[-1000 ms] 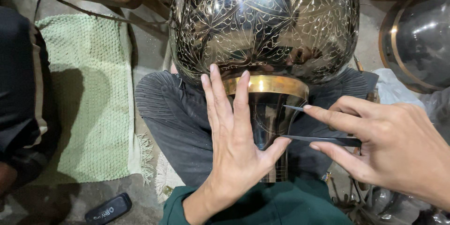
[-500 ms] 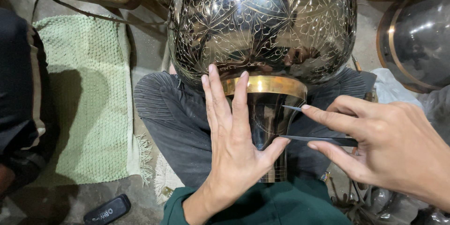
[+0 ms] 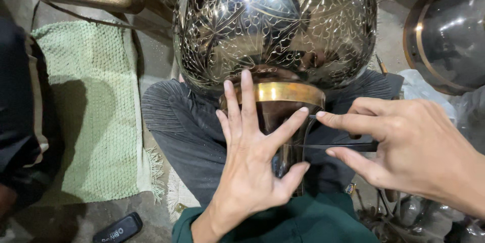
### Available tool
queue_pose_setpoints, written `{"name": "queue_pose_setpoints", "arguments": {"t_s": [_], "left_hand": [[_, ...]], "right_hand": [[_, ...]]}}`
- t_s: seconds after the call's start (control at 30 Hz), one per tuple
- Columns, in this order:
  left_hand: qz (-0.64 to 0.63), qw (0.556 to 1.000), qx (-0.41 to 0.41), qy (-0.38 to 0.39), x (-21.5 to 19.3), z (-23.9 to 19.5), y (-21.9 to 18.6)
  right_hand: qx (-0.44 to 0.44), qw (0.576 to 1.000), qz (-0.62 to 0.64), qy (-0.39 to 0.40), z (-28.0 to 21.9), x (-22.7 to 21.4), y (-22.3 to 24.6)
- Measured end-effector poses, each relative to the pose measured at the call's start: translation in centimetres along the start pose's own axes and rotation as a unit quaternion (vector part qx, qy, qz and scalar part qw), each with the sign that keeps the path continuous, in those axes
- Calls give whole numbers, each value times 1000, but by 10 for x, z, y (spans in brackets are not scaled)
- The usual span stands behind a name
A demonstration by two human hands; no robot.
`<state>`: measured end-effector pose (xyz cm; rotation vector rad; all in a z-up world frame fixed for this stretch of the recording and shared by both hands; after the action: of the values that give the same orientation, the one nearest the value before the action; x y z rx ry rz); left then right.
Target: The person is engraving a decorative pattern onto the neck of a large, polished metal vase using a handheld chisel-like tool. They hold the vase steady with one hand while carefully carving lines with the other, occasionally rotating the vase to access different areas.
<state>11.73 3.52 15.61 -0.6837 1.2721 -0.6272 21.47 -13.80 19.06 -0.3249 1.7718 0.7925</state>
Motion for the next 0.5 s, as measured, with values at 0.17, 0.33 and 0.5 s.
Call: {"name": "queue_pose_setpoints", "arguments": {"t_s": [0.17,0.33,0.5], "left_hand": [[-10,1000,3,0,1,-3,-1],[-1,1000,8,-8,4,-3,-2],[-5,1000,3,-7,4,-3,-2]], "right_hand": [[10,1000,2,-5,1,4,-4],[10,1000,5,-5,3,4,-4],[35,996,-53,58,9,6,-8]]}}
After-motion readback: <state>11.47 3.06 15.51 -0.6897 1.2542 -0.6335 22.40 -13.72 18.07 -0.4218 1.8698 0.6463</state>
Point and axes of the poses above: each hand's wrist, its own z-axis towards the middle knuckle, its own x-axis out of the palm, y = z × x, the point moved 5 cm from there along z, towards the middle knuckle, and after that the axes turned 7 degrees about -y, right-handed, at the moved point
